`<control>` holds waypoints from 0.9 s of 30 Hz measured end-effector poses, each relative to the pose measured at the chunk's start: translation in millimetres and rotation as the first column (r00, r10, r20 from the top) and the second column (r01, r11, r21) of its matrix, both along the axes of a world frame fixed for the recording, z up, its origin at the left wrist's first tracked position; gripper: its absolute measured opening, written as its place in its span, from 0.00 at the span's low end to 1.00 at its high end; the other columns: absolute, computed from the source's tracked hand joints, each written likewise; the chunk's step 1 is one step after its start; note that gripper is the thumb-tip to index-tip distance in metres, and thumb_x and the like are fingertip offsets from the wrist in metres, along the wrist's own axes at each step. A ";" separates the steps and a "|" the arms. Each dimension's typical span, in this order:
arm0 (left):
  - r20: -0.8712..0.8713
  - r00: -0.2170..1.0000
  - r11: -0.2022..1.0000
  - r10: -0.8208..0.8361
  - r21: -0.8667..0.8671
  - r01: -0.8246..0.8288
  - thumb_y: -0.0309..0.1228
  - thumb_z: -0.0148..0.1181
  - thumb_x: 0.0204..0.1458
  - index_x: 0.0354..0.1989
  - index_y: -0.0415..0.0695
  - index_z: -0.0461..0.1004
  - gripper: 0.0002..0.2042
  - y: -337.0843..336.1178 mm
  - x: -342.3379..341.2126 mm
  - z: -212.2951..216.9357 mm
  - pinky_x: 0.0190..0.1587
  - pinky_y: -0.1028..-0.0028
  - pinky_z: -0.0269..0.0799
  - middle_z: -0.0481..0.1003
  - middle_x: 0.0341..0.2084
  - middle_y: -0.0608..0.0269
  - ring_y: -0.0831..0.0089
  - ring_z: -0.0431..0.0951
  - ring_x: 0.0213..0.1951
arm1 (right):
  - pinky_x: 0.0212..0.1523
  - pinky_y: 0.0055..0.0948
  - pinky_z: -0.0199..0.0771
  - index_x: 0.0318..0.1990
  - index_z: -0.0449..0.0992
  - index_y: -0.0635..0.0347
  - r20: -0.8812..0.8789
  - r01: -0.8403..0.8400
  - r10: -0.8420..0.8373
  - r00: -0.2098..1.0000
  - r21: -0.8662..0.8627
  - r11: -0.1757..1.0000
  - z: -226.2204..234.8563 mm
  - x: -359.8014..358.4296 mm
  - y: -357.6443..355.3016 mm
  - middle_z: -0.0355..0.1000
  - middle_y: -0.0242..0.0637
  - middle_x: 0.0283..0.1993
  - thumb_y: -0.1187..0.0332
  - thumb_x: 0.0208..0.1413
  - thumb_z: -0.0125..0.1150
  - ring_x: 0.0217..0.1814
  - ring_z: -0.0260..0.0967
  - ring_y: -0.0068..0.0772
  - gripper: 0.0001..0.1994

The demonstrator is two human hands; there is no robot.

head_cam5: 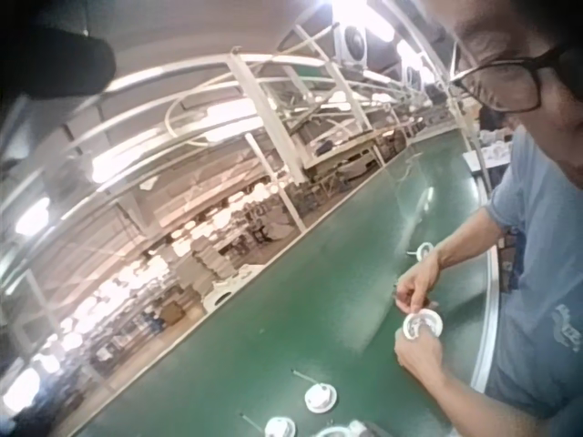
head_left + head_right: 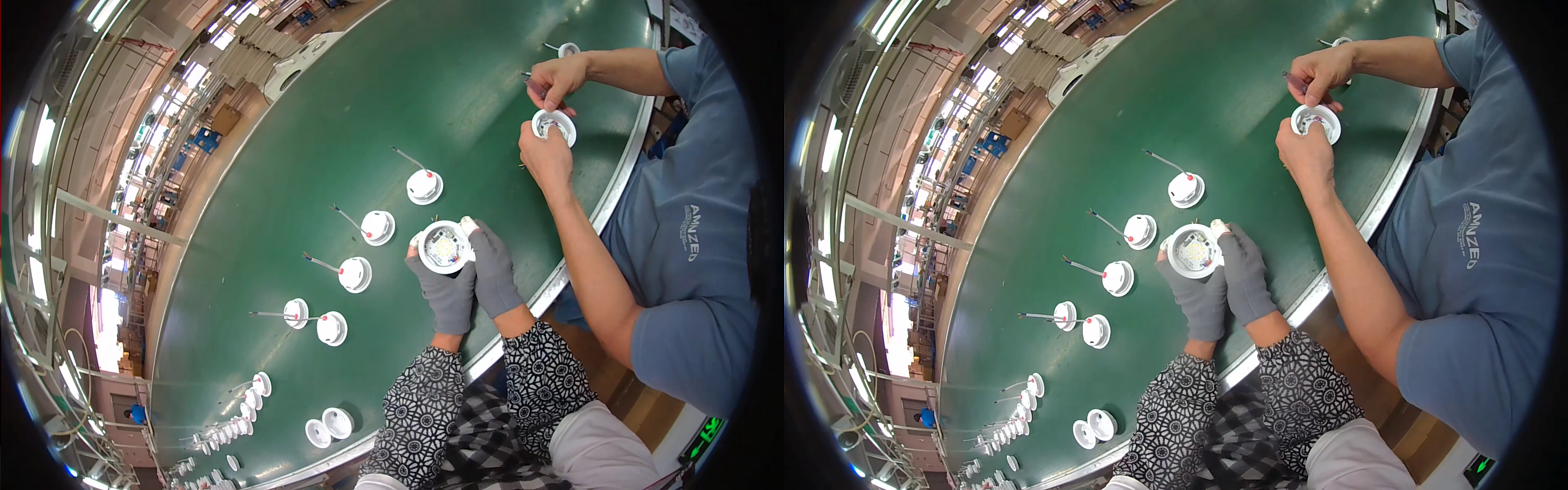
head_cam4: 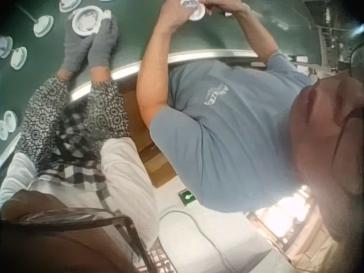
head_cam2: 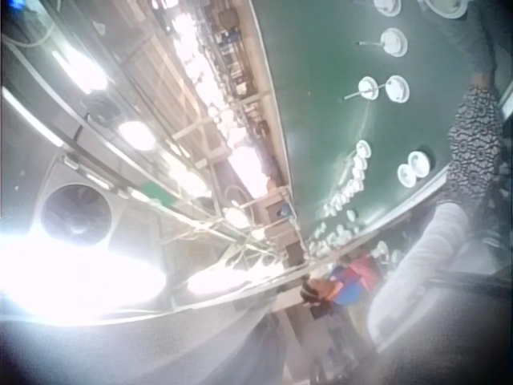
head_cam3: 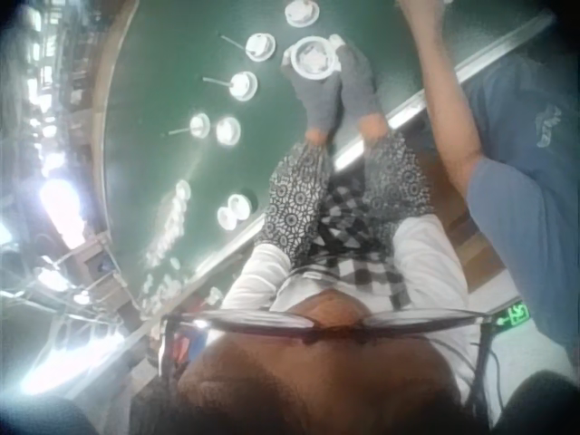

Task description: The person assembles LED light fixtures by inserting circuit boards into plastic housings, pressing the components together by hand, and placing the assembled lights onto the conveyor belt.

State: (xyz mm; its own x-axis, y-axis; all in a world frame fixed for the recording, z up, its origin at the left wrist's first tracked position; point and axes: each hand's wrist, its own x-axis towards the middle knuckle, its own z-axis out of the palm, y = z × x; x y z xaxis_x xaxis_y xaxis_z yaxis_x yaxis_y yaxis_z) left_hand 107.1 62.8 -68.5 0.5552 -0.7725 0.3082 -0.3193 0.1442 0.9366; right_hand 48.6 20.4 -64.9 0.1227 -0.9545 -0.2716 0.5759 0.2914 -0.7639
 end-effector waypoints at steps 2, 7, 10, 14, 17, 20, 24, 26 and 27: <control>0.006 1.000 1.000 -0.001 -0.006 0.001 0.28 0.64 0.43 0.64 0.36 0.44 0.41 -0.3 1.4 -1.5 0.59 0.69 0.65 0.63 0.54 0.52 0.66 0.67 0.56 | 0.45 0.22 0.70 0.52 0.70 0.71 0.000 0.001 -0.001 1.000 -0.005 1.000 -1.3 1.5 0.3 0.72 0.37 0.45 0.65 0.60 0.49 0.44 0.69 0.24 0.19; -0.031 0.999 0.999 -0.016 -0.044 0.015 0.26 0.66 0.42 0.63 0.36 0.44 0.42 -5.0 3.1 -5.0 0.58 0.71 0.66 0.64 0.53 0.52 0.68 0.69 0.55 | 0.45 0.23 0.70 0.52 0.70 0.71 0.018 0.006 -0.006 1.000 -0.037 0.999 -12.9 5.6 -3.5 0.72 0.38 0.46 0.64 0.60 0.49 0.45 0.69 0.24 0.19; -0.100 0.994 0.997 -0.051 -0.059 0.045 0.24 0.65 0.42 0.63 0.37 0.45 0.40 -6.1 0.5 -4.0 0.60 0.70 0.61 0.63 0.54 0.52 0.66 0.67 0.56 | 0.46 0.23 0.70 0.51 0.70 0.71 -0.059 0.028 -0.032 0.998 -0.065 0.998 -22.2 4.2 -5.5 0.72 0.38 0.45 0.63 0.60 0.49 0.45 0.68 0.24 0.19; -0.063 0.997 0.997 -0.040 -0.066 0.035 0.26 0.67 0.43 0.63 0.35 0.44 0.42 -6.1 3.6 -5.8 0.57 0.71 0.67 0.65 0.53 0.53 0.68 0.69 0.54 | 0.46 0.24 0.69 0.50 0.71 0.71 -0.030 0.004 -0.007 1.000 -0.088 0.996 3.2 1.7 3.0 0.72 0.37 0.44 0.62 0.60 0.49 0.44 0.68 0.25 0.19; -0.070 0.997 0.996 -0.037 -0.089 0.031 0.26 0.67 0.43 0.63 0.35 0.44 0.42 -7.1 8.2 -8.5 0.57 0.71 0.67 0.65 0.53 0.53 0.68 0.69 0.54 | 0.46 0.25 0.69 0.49 0.71 0.69 -0.090 0.007 -0.021 0.996 -0.153 0.988 1.7 4.0 2.9 0.72 0.38 0.43 0.60 0.61 0.48 0.43 0.68 0.26 0.19; -0.095 0.994 0.995 -0.054 -0.093 0.045 0.26 0.68 0.42 0.63 0.35 0.44 0.42 -10.3 5.3 -9.1 0.57 0.71 0.67 0.65 0.53 0.53 0.68 0.69 0.55 | 0.45 0.27 0.68 0.49 0.71 0.68 -0.205 0.009 -0.053 0.977 -0.212 0.977 -22.5 3.9 -5.9 0.72 0.39 0.42 0.58 0.61 0.48 0.43 0.67 0.27 0.20; -0.050 0.998 0.997 -0.046 -0.065 0.042 0.26 0.68 0.42 0.62 0.35 0.46 0.41 -6.2 4.6 -4.2 0.58 0.72 0.65 0.65 0.52 0.54 0.69 0.69 0.54 | 0.45 0.29 0.67 0.49 0.71 0.69 -0.193 -0.018 -0.021 0.981 -0.198 0.980 -7.1 -1.0 -0.6 0.72 0.41 0.43 0.55 0.61 0.48 0.44 0.67 0.29 0.22; -0.094 0.993 0.995 -0.066 -0.077 0.059 0.26 0.68 0.42 0.62 0.35 0.47 0.41 -4.7 2.5 1.2 0.58 0.72 0.65 0.65 0.52 0.54 0.70 0.70 0.53 | 0.46 0.28 0.67 0.50 0.71 0.70 -0.203 -0.003 -0.040 0.978 -0.211 0.978 8.3 -4.1 7.0 0.72 0.42 0.44 0.56 0.62 0.48 0.45 0.68 0.29 0.22; -0.093 0.993 0.994 -0.066 -0.097 0.057 0.26 0.68 0.42 0.62 0.35 0.47 0.40 -4.4 4.0 3.2 0.57 0.72 0.65 0.66 0.52 0.55 0.70 0.69 0.53 | 0.47 0.27 0.67 0.51 0.70 0.71 -0.204 0.007 -0.053 0.977 -0.222 0.975 14.4 -3.1 10.3 0.72 0.42 0.44 0.56 0.62 0.48 0.46 0.68 0.29 0.23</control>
State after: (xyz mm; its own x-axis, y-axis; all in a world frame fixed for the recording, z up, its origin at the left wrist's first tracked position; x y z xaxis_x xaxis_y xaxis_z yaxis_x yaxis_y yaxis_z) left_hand 111.1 58.4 -65.3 0.5379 -0.7762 0.3288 -0.2162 0.2500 0.9438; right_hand 45.5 30.7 -50.6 0.0564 -0.9958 -0.0726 0.4035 0.0893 -0.9106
